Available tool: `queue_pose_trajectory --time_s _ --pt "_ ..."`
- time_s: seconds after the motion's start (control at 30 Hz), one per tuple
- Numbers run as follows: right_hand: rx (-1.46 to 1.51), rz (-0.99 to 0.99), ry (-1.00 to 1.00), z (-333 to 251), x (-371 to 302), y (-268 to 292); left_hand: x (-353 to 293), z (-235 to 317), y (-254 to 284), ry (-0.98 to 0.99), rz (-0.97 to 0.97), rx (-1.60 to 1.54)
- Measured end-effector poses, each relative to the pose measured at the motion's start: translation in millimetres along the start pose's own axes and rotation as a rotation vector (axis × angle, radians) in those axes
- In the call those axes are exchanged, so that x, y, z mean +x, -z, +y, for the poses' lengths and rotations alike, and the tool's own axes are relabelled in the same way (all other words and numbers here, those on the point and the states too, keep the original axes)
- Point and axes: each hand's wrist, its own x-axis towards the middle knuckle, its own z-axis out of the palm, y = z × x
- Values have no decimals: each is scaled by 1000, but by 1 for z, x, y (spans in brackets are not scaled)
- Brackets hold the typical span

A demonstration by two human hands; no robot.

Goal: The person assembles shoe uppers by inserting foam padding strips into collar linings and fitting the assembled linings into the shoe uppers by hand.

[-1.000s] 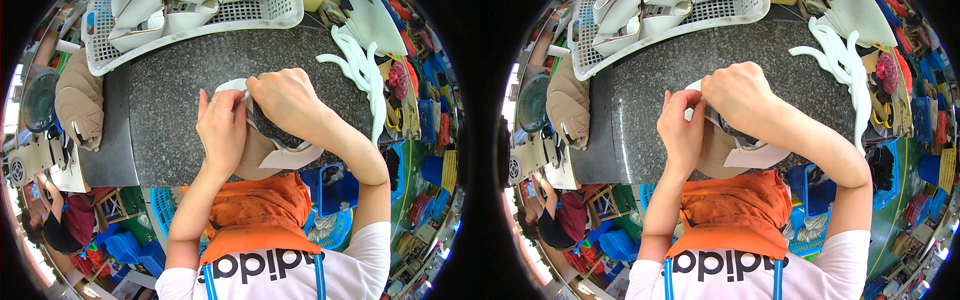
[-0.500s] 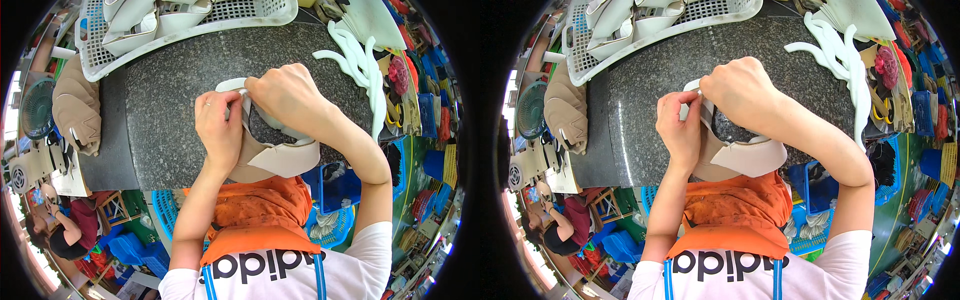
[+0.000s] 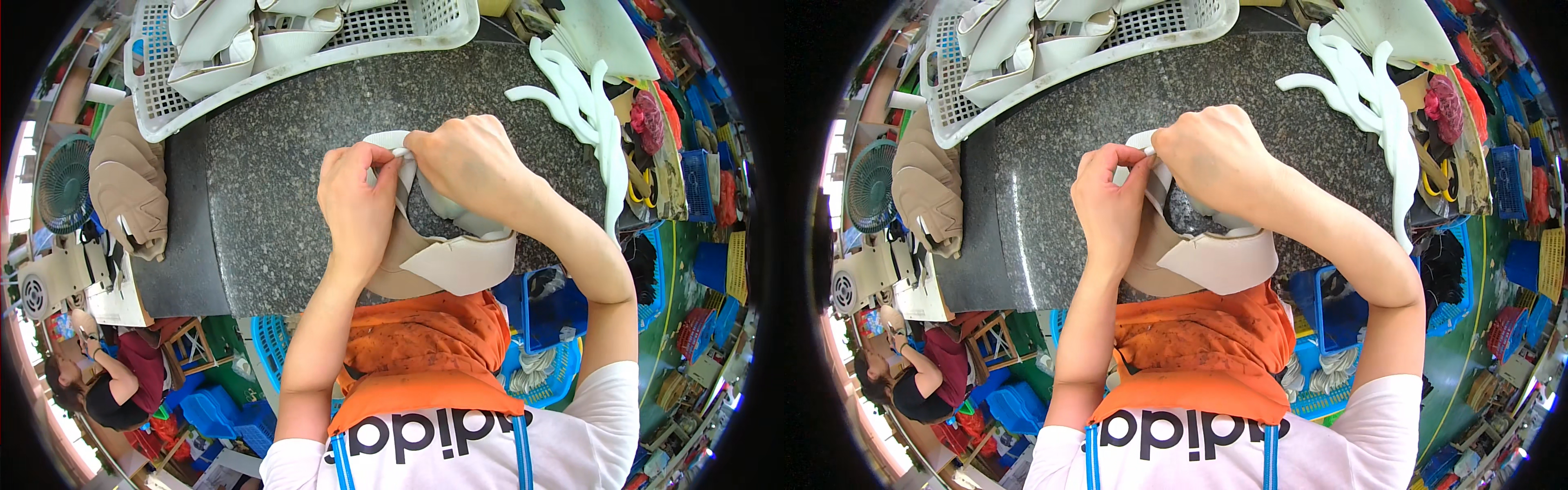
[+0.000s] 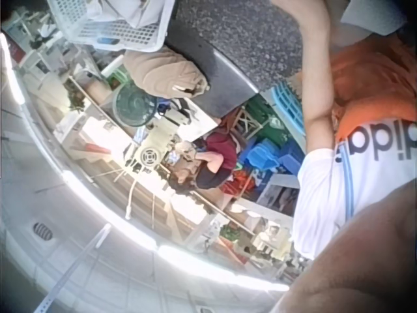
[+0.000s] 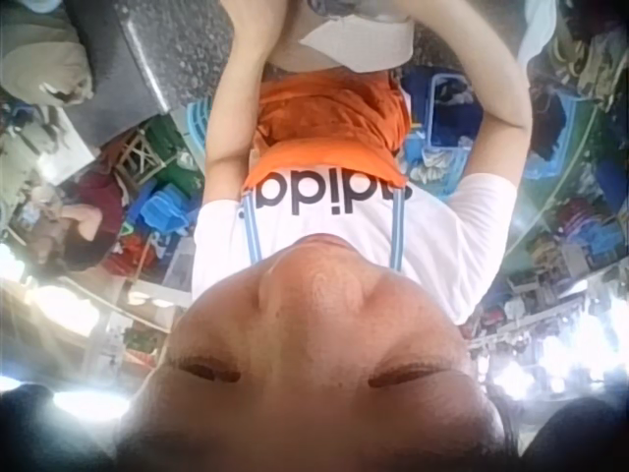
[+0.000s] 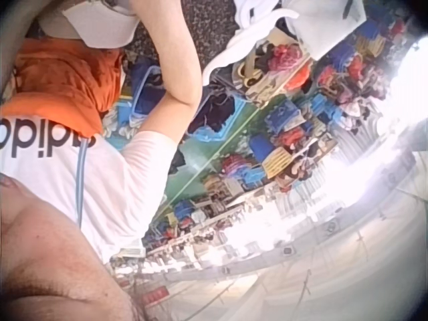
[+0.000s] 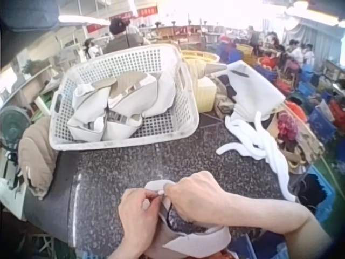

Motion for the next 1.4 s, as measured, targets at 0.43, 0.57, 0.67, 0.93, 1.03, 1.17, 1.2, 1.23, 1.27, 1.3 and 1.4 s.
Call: queue_pose_trajectory --time_s 0.43,0.57,0.67,0.93,1.03,1.17,1.2,1.23,1.27,1.3,1.4 --pt "-23 9 -32 2 -2 5 0 10 -8 63 -31 30" --pt "-13 -6 -69 7 -3 8 14 14 -11 33 168 -222" --pt "129 154 -67 -8 -16 9 22 -16 2 -73 -120 -96" --pt "163 318 688 20 -52 -17 26 1 50 -197 -53 -111" --pt "237 507 679 3 -33 5 -26 2 103 28 294 -268" --pt "79 346 807 7 -53 -22 -94 -26 126 264 -738 -654" --pt "86 358 828 5 -47 -25 -104 -19 116 455 -986 -808" --pt "128 306 698 4 -40 -25 -112 -12 101 595 -1078 -903" --pt "163 255 565 4 -32 -24 -107 -3 89 571 -1096 -728" --pt "316 441 409 -13 -18 -21 -111 1 75 595 -896 -900" --pt "653 399 -86 -75 9 18 -91 9 51 259 -266 -1107"
